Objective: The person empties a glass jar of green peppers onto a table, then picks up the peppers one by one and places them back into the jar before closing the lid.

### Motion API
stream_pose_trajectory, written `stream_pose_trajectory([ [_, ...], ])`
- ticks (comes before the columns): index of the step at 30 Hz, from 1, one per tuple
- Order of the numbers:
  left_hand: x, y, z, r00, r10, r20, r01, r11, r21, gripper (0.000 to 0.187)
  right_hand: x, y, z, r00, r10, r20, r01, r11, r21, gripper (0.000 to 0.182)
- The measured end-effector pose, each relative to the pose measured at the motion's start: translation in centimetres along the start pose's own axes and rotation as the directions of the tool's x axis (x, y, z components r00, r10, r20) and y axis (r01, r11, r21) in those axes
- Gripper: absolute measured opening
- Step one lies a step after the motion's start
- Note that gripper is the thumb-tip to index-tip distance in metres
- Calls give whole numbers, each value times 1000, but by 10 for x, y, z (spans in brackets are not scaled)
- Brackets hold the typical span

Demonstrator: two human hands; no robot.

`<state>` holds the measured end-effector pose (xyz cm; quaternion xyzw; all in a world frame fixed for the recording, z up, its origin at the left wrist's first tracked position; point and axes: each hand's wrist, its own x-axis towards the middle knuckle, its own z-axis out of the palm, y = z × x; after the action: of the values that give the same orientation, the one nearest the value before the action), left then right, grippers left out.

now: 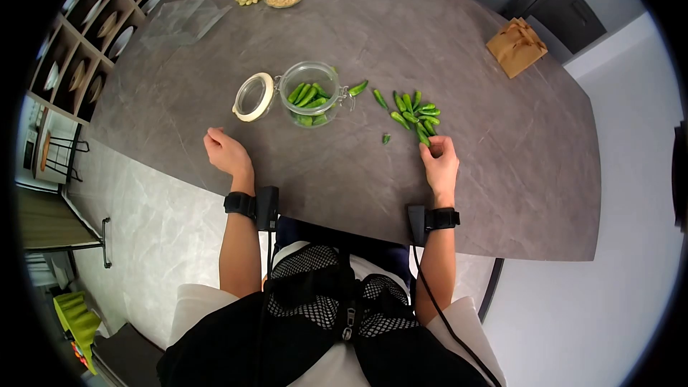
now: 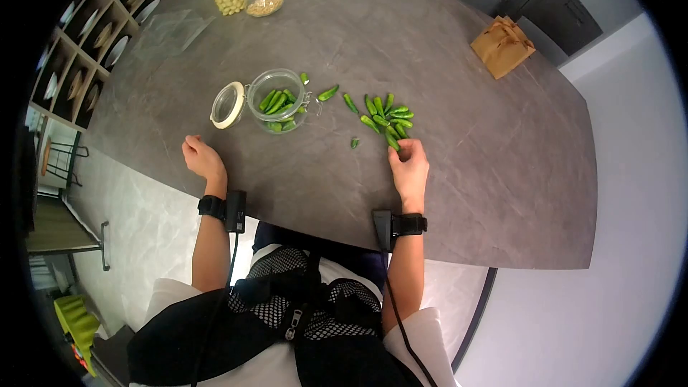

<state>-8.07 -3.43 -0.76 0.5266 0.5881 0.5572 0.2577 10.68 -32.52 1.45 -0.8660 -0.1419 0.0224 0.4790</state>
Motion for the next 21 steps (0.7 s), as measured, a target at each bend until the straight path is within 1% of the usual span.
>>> stream_pose_trajectory([
  [2,-1,1,0,1000,-6,1,6,1000,11,34,0,-15,8,996,-91,-10,92,996,12,21],
  [3,0,1,-1,1000,-8,1,8,1000,16,33,2,-22,13,981,-193,-20,194,980,47,20],
  [6,2,-3,0,999,-37,21,37,999,17,33,4,-58,27,940,-340,-10,340,937,78,22],
  [8,1,-2,0,1000,-23,14,23,1000,8,34,5,-84,36,901,-433,-34,434,890,138,22],
  [10,0,0,-1,1000,-21,7,21,1000,2,35,6,-108,43,819,-571,-54,573,811,119,21],
  [12,0,2,-1,1000,-30,3,30,1000,-2,35,9,-122,54,779,-624,-63,626,768,138,21],
  [15,0,2,-1,999,-41,6,41,999,0,34,13,-136,72,713,-700,-46,696,699,166,23],
  [18,0,2,-1,999,-35,2,35,999,0,34,10,-148,77,789,-614,23,594,772,228,29],
  [21,0,2,-1,998,-55,11,55,998,-12,34,9,-148,67,836,-549,-16,538,813,225,33],
])
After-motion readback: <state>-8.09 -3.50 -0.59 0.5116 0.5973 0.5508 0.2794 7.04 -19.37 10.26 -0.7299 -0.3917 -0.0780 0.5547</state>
